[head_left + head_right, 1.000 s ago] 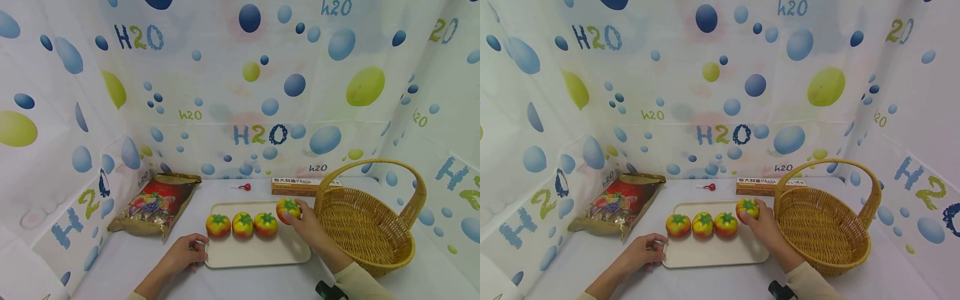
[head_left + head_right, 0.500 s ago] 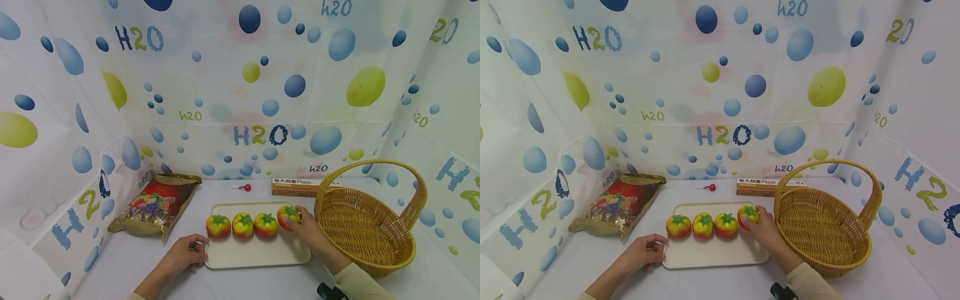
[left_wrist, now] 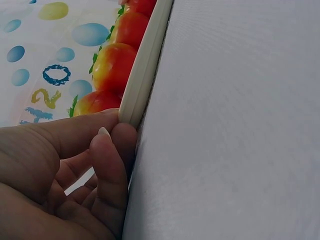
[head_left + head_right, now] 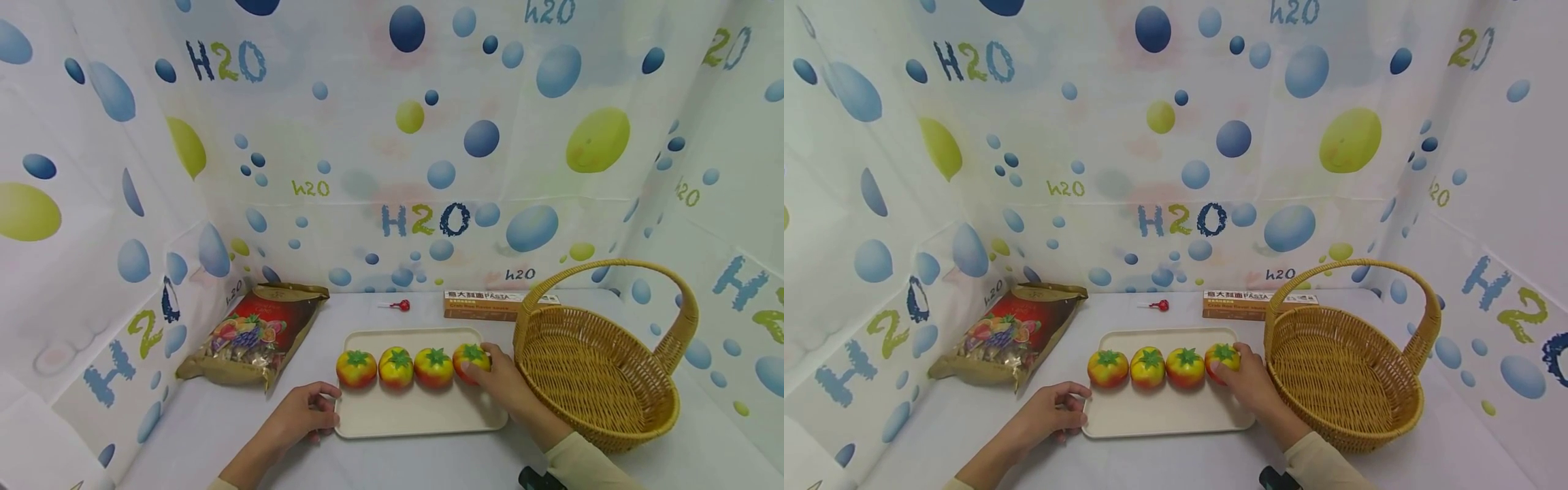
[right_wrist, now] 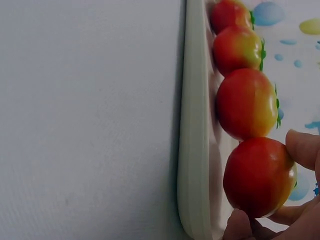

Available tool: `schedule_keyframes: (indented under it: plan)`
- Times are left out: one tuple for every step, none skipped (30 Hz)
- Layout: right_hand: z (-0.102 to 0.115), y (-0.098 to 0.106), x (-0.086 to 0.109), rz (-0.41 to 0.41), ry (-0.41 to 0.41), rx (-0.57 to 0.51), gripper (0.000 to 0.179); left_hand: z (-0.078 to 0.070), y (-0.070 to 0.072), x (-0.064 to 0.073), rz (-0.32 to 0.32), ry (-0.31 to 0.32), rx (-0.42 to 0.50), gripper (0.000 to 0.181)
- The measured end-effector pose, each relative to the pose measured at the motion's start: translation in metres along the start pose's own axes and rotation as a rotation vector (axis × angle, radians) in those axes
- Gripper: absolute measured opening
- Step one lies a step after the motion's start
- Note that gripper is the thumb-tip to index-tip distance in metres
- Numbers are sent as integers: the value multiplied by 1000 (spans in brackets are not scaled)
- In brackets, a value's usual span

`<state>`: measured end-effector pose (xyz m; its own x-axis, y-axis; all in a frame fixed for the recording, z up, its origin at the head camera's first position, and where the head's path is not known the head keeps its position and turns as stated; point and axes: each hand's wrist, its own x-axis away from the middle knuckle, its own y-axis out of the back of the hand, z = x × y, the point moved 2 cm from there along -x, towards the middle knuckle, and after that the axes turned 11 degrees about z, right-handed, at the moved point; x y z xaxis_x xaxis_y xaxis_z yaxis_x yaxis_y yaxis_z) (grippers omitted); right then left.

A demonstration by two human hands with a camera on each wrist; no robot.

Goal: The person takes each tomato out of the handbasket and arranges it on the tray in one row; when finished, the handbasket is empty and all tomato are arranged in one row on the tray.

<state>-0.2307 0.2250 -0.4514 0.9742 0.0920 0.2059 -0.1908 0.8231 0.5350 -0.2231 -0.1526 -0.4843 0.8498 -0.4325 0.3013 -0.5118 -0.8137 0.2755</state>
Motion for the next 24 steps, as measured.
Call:
schedule_keyframes:
  plan:
    - [-1, 0, 0, 2, -1, -2, 75, 0, 0, 0, -2, 0, 0, 44]
    - [-1, -1, 0, 3, -5, -2, 75, -1, 0, 0, -3, 0, 0, 44]
    - [-2, -1, -1, 3, -11, 2, 75, -1, 0, 0, -5, 1, -1, 44]
    - [-3, -1, -1, 4, -15, 6, 75, -1, 0, 0, -7, 0, -3, 44]
    - [-4, -1, -1, 4, -18, 11, 75, -1, 0, 0, -9, 1, -4, 44]
    - [-4, -2, -2, 4, -21, 18, 75, -1, 0, 0, -8, -2, -4, 44]
    - [-5, -2, -2, 3, -24, 25, 75, -1, 0, 0, -9, 0, -3, 44]
    - [-6, -2, -2, 3, -28, 35, 75, 0, -1, 0, -8, 1, -1, 44]
    - [-6, -3, -2, 2, -29, 41, 75, 0, -1, 0, -8, 2, 0, 43]
    - [-7, -3, -2, 1, -30, 48, 75, 0, -1, 0, -6, 1, 1, 43]
    - [-6, -3, -2, -1, -30, 56, 75, 0, -1, 1, -5, 2, 4, 43]
    - [-6, -3, -1, -2, -34, 61, 76, 0, -1, 0, -4, -1, 4, 43]
    - [-6, -4, -1, -3, -38, 63, 76, -1, -1, 1, -3, 1, 5, 43]
    - [-6, -4, -1, -5, -39, 65, 77, -1, -1, 1, -2, 1, 6, 43]
    - [-6, -4, -1, -5, -38, 64, 78, -1, -1, 1, -3, 1, 6, 43]
    - [-5, -4, 0, -6, -35, 65, 80, -2, -1, 1, -3, 1, 6, 43]
    - [-6, -4, 0, -7, -32, 66, 81, -2, -1, 1, -4, 2, 7, 43]
    - [-6, -4, 0, -7, -29, 68, 83, -2, -1, 1, -4, 3, 8, 43]
    - [-6, -5, 0, -9, -24, 76, 84, -2, 0, 1, -3, 6, 7, 43]
    - [-6, -5, 0, -8, -17, 85, 86, -2, 0, 1, -3, 8, 8, 43]
    - [-6, -4, 0, -10, -11, 97, 87, -2, 0, 2, -3, 9, 6, 43]
    - [-5, -4, 0, -13, -6, 112, 88, -3, -1, 2, -3, 9, 5, 43]
    - [-5, -4, 1, -17, -2, 126, 88, -3, 0, 2, -4, 10, 4, 43]
    - [-4, -4, 1, -20, 3, 140, 89, -3, 0, 1, -5, 9, 1, 43]
